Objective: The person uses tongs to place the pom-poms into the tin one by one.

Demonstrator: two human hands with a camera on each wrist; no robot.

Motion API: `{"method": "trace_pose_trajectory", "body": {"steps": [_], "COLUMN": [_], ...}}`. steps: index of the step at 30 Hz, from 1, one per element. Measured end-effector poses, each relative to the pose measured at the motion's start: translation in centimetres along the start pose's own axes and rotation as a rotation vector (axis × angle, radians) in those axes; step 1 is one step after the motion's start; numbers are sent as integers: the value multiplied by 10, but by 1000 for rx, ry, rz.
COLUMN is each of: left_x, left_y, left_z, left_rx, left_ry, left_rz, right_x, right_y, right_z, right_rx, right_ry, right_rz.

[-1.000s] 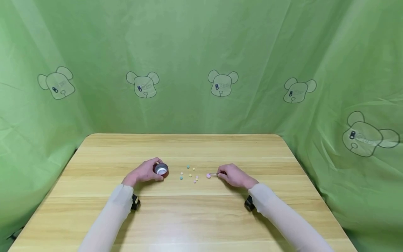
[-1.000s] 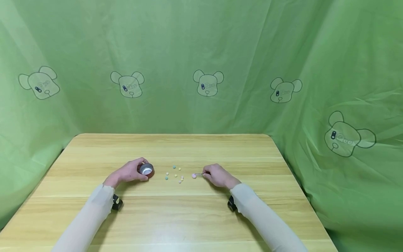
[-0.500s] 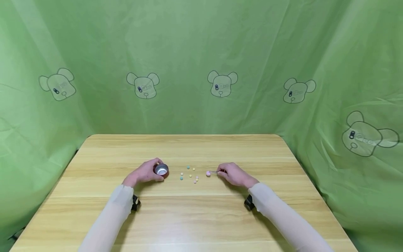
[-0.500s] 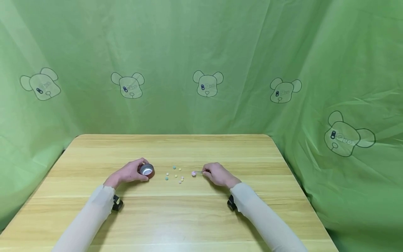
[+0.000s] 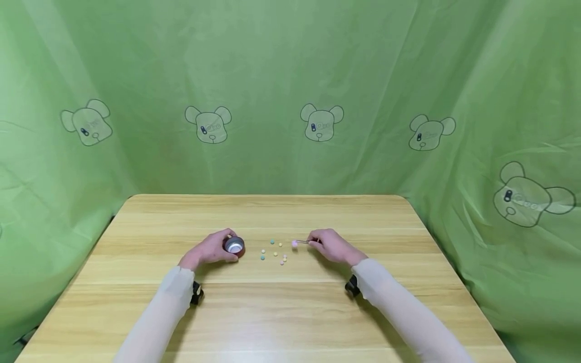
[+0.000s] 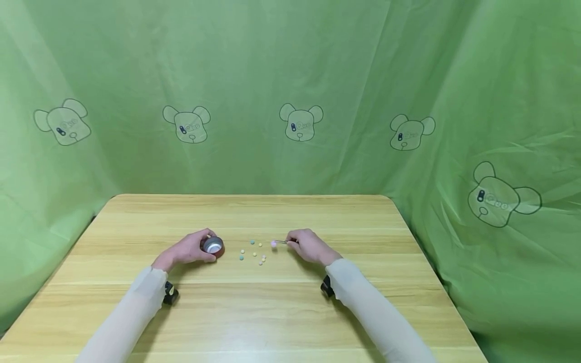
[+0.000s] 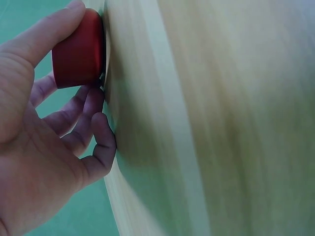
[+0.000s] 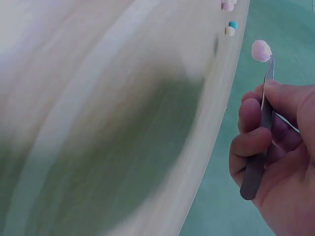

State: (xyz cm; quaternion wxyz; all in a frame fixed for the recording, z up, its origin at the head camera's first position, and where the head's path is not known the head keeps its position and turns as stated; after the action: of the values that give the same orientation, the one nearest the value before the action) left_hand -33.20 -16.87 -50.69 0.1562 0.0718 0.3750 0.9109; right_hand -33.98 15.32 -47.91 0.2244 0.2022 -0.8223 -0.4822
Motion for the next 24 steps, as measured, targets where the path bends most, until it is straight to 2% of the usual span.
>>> {"method": "trace_pose_trajectory", "body": {"steps": [24], "left_x": [-1], "left_y": [0], "left_z": [-5], "left_rx": [-38], "left_ry": [-1], "left_rz": [-15], "right_x": [37], "right_y": [-13], "right_z": [-28], "right_rx": [80], "right_ry": [6], "right_rz": [-6]}}
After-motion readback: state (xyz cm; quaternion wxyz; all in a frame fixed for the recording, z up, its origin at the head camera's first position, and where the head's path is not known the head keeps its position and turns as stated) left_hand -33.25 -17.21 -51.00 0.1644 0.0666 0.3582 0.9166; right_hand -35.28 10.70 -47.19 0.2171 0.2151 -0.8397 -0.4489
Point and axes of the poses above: each hand's wrist, its own x-axis towards the middle knuckle, its own y-axis out of the back of the hand, z = x × y, the point moved 5 cm from there along x, towards the middle knuckle, and after that the axes turned 6 degrees about z, right-handed, at the moved point
